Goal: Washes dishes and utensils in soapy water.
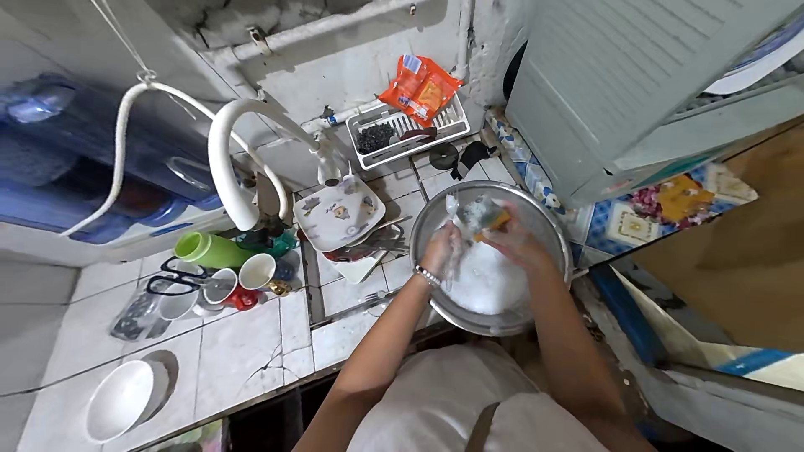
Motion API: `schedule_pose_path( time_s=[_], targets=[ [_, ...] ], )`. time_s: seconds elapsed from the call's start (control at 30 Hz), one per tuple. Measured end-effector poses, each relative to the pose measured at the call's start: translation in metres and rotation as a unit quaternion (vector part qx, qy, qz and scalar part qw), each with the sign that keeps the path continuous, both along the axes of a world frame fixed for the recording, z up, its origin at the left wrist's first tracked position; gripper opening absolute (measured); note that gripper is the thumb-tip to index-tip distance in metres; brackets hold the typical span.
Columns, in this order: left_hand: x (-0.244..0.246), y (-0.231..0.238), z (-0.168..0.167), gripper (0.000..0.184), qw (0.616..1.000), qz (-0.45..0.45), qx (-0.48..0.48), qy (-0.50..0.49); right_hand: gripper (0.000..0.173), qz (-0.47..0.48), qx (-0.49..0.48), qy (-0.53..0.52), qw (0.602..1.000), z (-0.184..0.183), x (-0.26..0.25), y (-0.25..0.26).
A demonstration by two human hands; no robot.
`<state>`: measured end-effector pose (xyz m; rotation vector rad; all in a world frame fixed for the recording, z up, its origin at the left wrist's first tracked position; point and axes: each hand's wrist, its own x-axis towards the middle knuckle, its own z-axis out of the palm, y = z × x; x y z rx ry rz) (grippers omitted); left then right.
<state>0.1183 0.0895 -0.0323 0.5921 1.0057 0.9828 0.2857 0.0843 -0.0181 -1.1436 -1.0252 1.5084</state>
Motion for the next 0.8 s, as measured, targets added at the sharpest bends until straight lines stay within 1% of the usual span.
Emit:
schedule_pose_path(
  time_s=[0.07,0.17,0.2,0.27,0.3,0.33,0.4,0.47,0.6,0.7,0.8],
  targets=[
    [0.0,-0.005,0.005,0.037,0.998,-0.042,0.02,0.053,0.069,0.01,0.045,-0.021,0.999,-0.009,-0.008,0.007],
    [-0.001,-0.006,0.012,0.034,0.987,-0.094,0.061,0.119,0.079,-0.016,0.057,0.026,0.998,-0.019,-0.02,0.015],
    [-0.001,-0.007,0.014,0.034,0.98,-0.117,0.077,0.139,0.071,-0.034,0.045,0.039,0.998,-0.019,-0.025,0.016],
    [-0.001,-0.007,0.018,0.034,0.965,-0.162,0.096,0.183,0.035,-0.078,0.013,0.044,0.996,-0.017,-0.034,0.015],
    [-0.001,-0.006,0.017,0.034,0.959,-0.18,0.097,0.199,0.026,-0.095,0.001,0.04,0.995,-0.016,-0.037,0.015],
    [-0.001,-0.006,0.015,0.035,0.953,-0.196,0.096,0.213,0.022,-0.108,-0.01,0.026,0.994,-0.016,-0.037,0.015],
    [-0.002,-0.006,0.01,0.041,0.944,-0.22,0.085,0.23,0.023,-0.121,-0.031,-0.026,0.992,-0.013,-0.034,0.017],
    [-0.005,-0.01,0.008,0.045,0.944,-0.232,0.07,0.223,0.026,-0.102,-0.027,-0.097,0.99,-0.013,-0.023,0.02],
    [-0.012,-0.016,0.007,0.044,0.943,-0.245,0.032,0.223,0.031,-0.047,-0.015,-0.205,0.978,-0.009,-0.003,0.026],
    [-0.015,-0.022,0.005,0.044,0.939,-0.242,0.019,0.244,0.03,-0.04,-0.019,-0.256,0.966,-0.006,0.003,0.032],
    [-0.02,-0.033,0.0,0.045,0.929,-0.23,0.006,0.291,0.029,-0.073,0.013,-0.275,0.959,-0.008,0.019,0.04]
  ],
)
